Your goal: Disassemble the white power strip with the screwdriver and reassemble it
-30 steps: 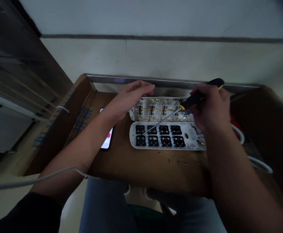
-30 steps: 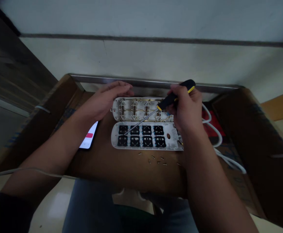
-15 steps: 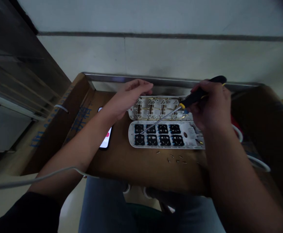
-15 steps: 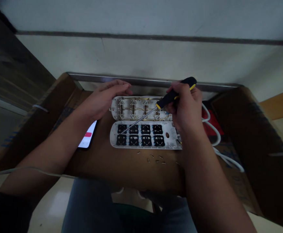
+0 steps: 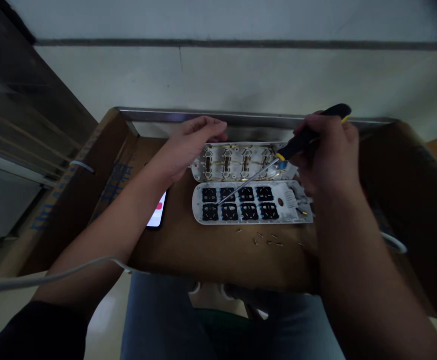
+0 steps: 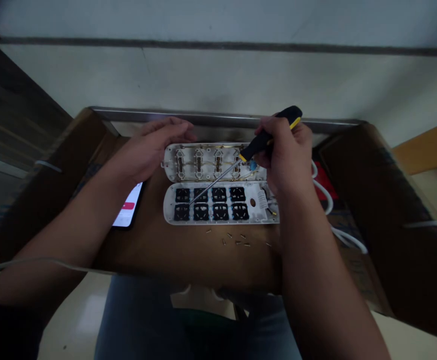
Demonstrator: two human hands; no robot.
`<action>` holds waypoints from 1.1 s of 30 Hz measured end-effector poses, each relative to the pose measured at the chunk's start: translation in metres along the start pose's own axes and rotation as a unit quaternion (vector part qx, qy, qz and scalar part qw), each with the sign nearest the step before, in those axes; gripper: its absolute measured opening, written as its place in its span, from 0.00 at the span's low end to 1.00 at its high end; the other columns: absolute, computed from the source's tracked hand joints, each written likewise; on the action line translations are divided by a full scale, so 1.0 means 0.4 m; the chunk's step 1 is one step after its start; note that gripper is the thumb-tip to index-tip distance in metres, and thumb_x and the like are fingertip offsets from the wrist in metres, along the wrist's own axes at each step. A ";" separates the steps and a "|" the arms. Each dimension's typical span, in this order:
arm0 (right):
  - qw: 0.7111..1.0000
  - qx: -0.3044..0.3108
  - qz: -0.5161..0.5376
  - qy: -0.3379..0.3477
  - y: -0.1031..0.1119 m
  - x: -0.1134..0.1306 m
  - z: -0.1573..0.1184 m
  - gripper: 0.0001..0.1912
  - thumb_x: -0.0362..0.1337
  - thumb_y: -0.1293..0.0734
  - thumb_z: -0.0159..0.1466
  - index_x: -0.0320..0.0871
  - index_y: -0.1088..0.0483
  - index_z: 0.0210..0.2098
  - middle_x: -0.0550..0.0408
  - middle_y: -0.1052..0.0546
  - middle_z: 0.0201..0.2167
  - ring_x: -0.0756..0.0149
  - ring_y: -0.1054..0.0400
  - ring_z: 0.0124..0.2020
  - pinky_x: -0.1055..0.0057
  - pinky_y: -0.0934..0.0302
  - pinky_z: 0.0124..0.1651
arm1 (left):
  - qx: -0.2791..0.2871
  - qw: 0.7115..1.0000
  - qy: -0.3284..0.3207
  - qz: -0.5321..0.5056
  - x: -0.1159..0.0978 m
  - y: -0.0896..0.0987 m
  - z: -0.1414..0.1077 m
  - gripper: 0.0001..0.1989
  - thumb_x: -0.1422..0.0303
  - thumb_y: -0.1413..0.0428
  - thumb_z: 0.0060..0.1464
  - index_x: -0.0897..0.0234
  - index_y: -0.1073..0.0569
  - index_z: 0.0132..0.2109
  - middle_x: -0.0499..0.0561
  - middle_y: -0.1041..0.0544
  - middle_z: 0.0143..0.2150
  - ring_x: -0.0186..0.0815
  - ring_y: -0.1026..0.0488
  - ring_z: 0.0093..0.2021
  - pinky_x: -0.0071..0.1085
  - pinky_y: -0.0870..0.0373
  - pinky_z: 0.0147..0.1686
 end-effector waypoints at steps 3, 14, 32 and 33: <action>1.000 0.008 0.012 -0.010 -0.008 -0.007 -0.005 0.11 0.42 0.29 0.44 0.44 0.34 0.22 0.61 0.37 0.19 0.78 0.49 0.16 0.73 0.70 0.17 | 0.002 1.000 -0.007 -0.001 -0.002 -0.002 0.000 0.06 0.68 0.39 0.66 0.66 0.24 0.39 0.51 0.20 0.38 0.35 0.24 0.39 0.31 0.32 0.41; 0.997 0.070 0.014 0.002 -0.030 -0.014 -0.023 0.11 0.41 0.28 0.48 0.43 0.33 0.22 0.61 0.36 0.19 0.78 0.49 0.14 0.73 0.67 0.14 | 0.001 1.000 -0.010 -0.002 0.001 0.001 0.002 0.07 0.68 0.39 0.66 0.66 0.23 0.38 0.50 0.20 0.37 0.34 0.23 0.40 0.30 0.32 0.44; 0.979 -0.168 0.103 0.043 0.069 0.013 0.040 0.12 0.41 0.34 0.58 0.45 0.40 0.23 0.64 0.43 0.21 0.78 0.52 0.16 0.75 0.68 0.16 | -0.031 0.999 0.010 0.000 0.007 0.013 0.002 0.13 0.59 0.45 0.70 0.63 0.21 0.44 0.54 0.19 0.40 0.38 0.23 0.41 0.33 0.28 0.43; 0.976 -0.180 0.109 0.047 0.071 0.015 0.039 0.12 0.41 0.35 0.59 0.45 0.41 0.23 0.64 0.43 0.21 0.78 0.52 0.16 0.75 0.67 0.16 | -0.031 0.999 0.010 0.002 0.008 0.014 0.003 0.14 0.57 0.45 0.70 0.63 0.21 0.45 0.54 0.19 0.41 0.39 0.22 0.42 0.34 0.28 0.42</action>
Point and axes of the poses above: each hand's wrist, its own z-axis towards the middle knuckle, its own y-axis out of the back of the hand, x = y × z, the point moved 5 cm from there along z, towards the middle knuckle
